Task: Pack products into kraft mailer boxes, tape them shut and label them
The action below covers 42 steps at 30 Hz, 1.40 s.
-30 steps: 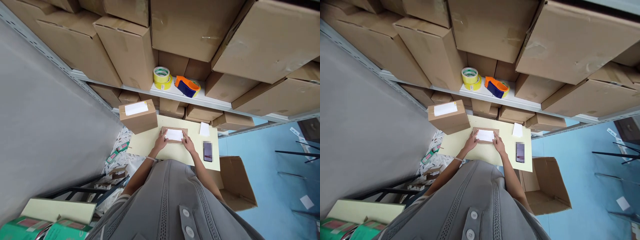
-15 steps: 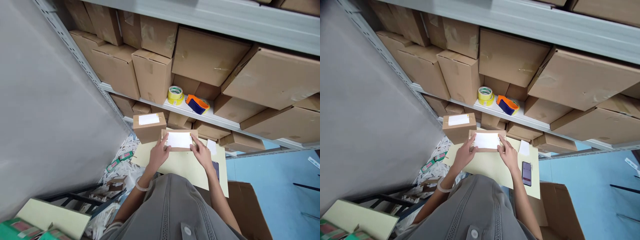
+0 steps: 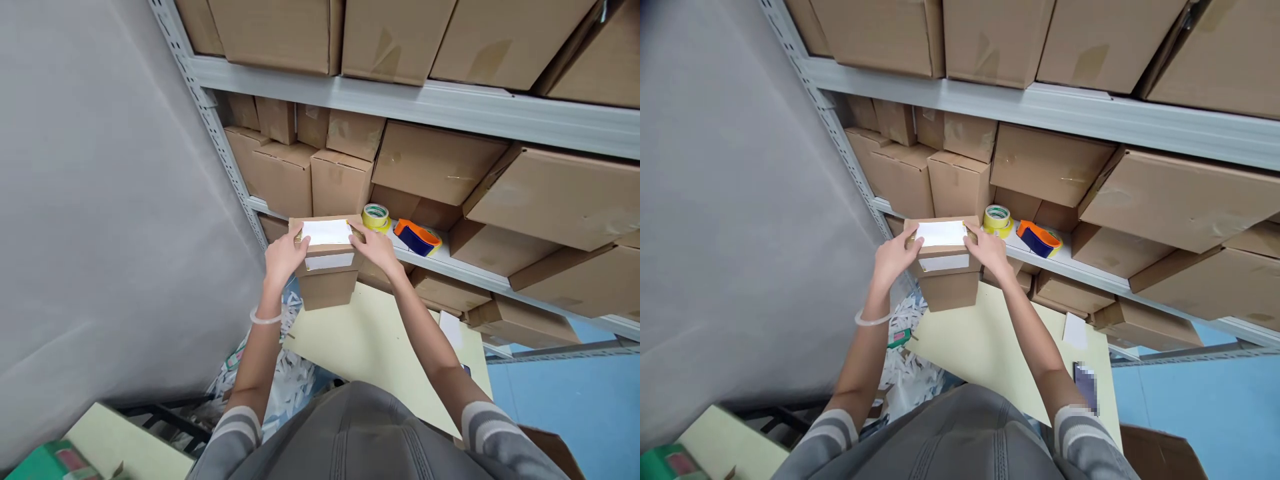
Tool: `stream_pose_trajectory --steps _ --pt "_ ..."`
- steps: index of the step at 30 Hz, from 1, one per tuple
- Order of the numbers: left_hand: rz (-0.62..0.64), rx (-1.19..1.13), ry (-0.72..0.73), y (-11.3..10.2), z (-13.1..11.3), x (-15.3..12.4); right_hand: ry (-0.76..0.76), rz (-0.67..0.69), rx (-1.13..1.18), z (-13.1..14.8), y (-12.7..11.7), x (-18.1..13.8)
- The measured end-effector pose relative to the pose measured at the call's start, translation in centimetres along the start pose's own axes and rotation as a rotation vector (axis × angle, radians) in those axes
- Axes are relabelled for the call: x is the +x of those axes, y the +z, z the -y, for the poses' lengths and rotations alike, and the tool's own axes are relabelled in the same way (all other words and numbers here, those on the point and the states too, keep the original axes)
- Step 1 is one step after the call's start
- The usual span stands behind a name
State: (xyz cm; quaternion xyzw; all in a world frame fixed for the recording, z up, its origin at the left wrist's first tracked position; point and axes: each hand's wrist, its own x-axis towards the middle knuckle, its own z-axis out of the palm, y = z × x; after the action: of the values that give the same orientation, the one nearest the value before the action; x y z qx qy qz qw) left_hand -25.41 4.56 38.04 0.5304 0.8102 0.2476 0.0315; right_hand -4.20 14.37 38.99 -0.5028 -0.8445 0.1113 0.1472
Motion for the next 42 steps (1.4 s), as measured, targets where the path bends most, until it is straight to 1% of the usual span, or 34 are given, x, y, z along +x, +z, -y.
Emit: stream_pose_trajectory --steps 3,6,9,12,15,17,19,21,24,26,28,29,31,33,35,37,38,40,42 --pt "0.096 0.004 0.000 1.7 1.4 2.4 0.049 0.034 -0.011 0.3 2.2 1.7" --pt "0.133 0.011 -0.019 3.2 2.0 3.2 0.125 -0.005 -0.030 0.4 4.3 2.0" --pt "0.107 -0.017 -0.026 3.9 2.1 2.7 0.161 -0.037 -0.001 0.3 5.3 1.6" --pt "0.056 -0.091 -0.032 4.1 2.3 1.9 0.180 -0.056 0.091 0.1 5.6 1.0" --pt "0.012 -0.199 -0.092 4.3 3.2 1.4 0.222 -0.102 0.219 -0.4 5.9 0.3" --pt "0.006 -0.282 -0.153 4.6 4.0 1.0 0.255 -0.143 0.298 -0.8 6.3 -0.5" --pt "0.005 -0.379 -0.178 5.0 4.9 0.4 0.262 -0.194 0.371 -1.3 7.0 -1.6" --pt "-0.018 -0.488 -0.167 5.6 5.6 -0.4 0.240 -0.251 0.438 -1.6 7.7 -2.8" --pt "-0.120 -0.639 -0.125 6.4 6.5 -2.2 0.206 -0.331 0.516 -1.9 8.6 -4.8" --pt "-0.196 -0.682 -0.105 6.7 7.2 -3.8 0.211 -0.373 0.565 -2.2 8.9 -6.3" --pt "-0.249 -0.679 -0.132 6.7 8.3 -5.9 0.233 -0.407 0.616 -2.5 9.0 -8.0" --pt "-0.260 -0.676 -0.157 6.6 8.9 -7.1 0.242 -0.418 0.639 -2.8 9.0 -8.8" --pt "-0.241 -0.694 -0.179 6.3 10.1 -9.6 0.252 -0.425 0.674 -3.5 9.1 -10.5" --pt "-0.228 -0.701 -0.185 6.2 10.8 -11.9 0.262 -0.396 0.702 -4.1 9.3 -11.9" --pt "-0.221 -0.698 -0.194 6.6 10.4 -13.7 0.259 -0.327 0.740 -4.2 9.6 -12.6" --pt "-0.197 -0.717 -0.191 7.4 8.8 -14.5 0.212 -0.236 0.781 -4.0 10.1 -12.6" --pt "-0.144 -0.778 -0.155 8.0 7.7 -14.5 0.173 -0.202 0.797 -3.8 10.4 -12.5" --pt "-0.085 -0.883 -0.093 9.2 5.3 -13.8 0.112 -0.171 0.819 -3.5 10.8 -11.9" --pt "-0.140 -0.912 -0.091 10.1 3.4 -12.5 0.091 -0.174 0.835 -3.5 11.0 -11.1"
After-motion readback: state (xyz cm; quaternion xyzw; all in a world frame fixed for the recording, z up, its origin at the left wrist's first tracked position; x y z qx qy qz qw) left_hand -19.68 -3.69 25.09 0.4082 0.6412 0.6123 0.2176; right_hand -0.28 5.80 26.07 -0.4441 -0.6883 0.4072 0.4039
